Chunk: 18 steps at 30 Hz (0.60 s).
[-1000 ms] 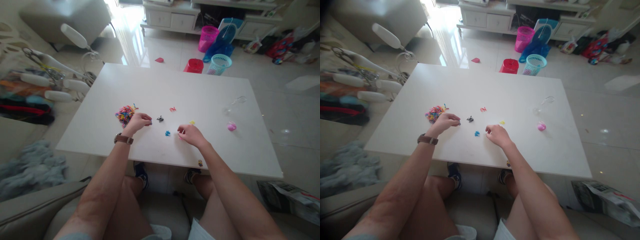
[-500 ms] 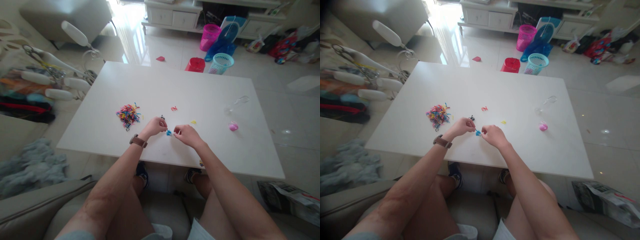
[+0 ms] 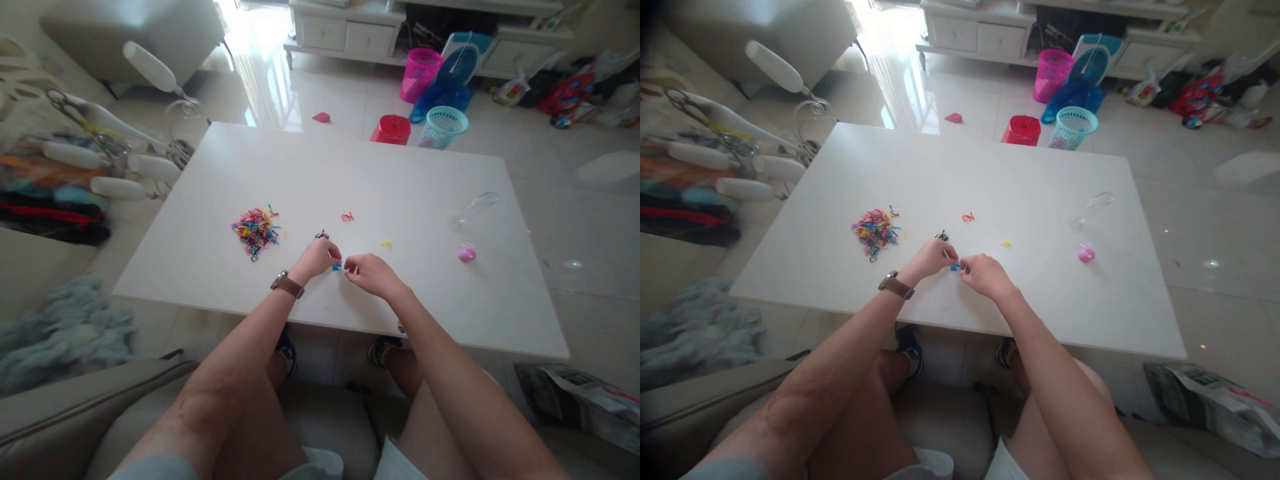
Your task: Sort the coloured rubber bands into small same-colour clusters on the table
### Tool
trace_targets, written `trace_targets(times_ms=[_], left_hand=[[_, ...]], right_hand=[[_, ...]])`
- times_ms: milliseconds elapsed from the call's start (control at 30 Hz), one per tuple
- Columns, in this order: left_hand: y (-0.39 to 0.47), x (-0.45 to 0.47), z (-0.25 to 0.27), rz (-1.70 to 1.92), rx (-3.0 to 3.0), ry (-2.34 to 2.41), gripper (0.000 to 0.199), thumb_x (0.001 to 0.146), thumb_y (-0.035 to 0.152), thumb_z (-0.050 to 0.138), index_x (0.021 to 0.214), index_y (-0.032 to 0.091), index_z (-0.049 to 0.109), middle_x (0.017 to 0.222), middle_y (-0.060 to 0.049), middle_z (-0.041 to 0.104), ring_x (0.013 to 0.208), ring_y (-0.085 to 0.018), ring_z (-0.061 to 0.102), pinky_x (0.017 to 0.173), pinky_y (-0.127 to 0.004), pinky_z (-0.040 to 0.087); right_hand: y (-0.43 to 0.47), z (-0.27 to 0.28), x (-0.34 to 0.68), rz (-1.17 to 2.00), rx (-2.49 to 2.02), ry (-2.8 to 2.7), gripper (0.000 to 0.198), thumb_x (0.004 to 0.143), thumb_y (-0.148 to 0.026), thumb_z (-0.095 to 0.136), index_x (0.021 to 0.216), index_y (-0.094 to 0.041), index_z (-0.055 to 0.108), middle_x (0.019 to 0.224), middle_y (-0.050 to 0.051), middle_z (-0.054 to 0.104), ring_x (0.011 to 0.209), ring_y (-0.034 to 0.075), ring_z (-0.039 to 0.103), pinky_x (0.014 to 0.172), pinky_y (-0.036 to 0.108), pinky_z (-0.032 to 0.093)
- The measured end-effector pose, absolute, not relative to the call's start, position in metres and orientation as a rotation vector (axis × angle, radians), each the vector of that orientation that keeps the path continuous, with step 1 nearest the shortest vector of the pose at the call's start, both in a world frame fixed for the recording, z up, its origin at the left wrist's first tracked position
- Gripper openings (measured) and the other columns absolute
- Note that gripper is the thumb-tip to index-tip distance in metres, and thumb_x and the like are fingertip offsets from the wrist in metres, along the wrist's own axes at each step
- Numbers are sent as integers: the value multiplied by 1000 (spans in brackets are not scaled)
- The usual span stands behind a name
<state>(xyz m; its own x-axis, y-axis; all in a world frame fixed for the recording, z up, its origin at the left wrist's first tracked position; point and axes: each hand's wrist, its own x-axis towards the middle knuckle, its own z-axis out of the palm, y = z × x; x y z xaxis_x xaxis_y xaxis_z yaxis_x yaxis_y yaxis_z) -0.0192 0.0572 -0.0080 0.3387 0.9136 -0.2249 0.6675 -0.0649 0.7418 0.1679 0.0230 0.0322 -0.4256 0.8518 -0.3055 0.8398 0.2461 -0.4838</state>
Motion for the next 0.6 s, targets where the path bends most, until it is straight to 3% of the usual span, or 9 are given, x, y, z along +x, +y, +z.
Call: trace_targets(times_ms=[400,600], left_hand=[[58,-18,-18,358,1842,1384,7,73,15,74,79,16,80,75,-4,74,68,-15,63,69,-28,50],[61,-30,-17,310,1792,1613,21,81,24,71,99,17,77,95,-9,75,85,-22,68,83,-32,53]], right_hand=[[23,33,169,944,-1677,-2470,16,87,-20,62,93,-24,76,91,1,78,81,17,67,71,26,42],[23,30,170,945,-1673,-2457,15,87,-21,62,93,-25,75,89,1,77,79,16,67,71,25,41]])
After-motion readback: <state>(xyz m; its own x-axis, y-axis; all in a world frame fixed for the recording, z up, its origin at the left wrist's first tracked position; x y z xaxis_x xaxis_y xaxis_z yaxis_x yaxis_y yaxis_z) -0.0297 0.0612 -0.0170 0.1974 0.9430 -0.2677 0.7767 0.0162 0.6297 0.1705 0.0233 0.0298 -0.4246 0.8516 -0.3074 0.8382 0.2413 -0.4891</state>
